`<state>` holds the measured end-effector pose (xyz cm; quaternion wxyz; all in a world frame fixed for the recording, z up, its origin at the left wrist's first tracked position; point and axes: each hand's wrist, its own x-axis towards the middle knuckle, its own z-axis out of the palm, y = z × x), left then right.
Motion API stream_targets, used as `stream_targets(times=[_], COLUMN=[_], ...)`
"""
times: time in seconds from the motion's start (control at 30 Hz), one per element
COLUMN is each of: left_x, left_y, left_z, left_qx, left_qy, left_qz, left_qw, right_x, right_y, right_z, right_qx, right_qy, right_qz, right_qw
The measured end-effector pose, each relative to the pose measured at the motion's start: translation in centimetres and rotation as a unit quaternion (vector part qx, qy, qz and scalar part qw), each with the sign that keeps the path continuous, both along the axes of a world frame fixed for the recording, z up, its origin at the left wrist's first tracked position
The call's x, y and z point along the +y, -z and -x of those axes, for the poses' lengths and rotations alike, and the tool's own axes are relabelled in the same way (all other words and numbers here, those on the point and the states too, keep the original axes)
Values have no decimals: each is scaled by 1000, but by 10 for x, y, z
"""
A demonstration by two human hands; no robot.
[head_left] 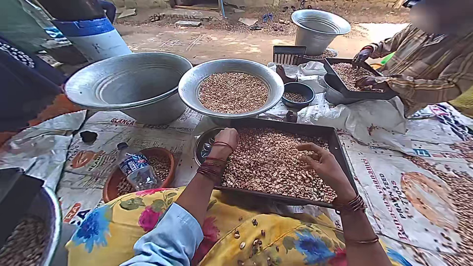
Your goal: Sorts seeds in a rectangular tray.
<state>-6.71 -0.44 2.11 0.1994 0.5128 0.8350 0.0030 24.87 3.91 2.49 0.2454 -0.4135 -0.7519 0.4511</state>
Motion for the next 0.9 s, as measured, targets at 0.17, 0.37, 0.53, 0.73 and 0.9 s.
stream_targets(times=[0.17,0.37,0.53,0.73,0.9], left_x=[0,-7,-6,-6,-18], left_y=[9,1,5,-3,-13], left_z=[-26,-33,-36,-19,0], left_qx=[-7,-33,-13,-74,-484], left_qy=[8,30,39,111,354], left_qz=[25,37,47,22,-6], left_qw=[1000,998,998,991,800], right_x=[-2,4,5,11,21], right_y=[12,24,26,25,20], right_z=[-1,-3,-3,-9,-24], right_qx=[-30,-58,-91,-115,-187], right_qy=[-23,-37,-40,-25,36], right_qz=[-84,-106,-102,-122,-78], right_qw=[996,992,990,986,979])
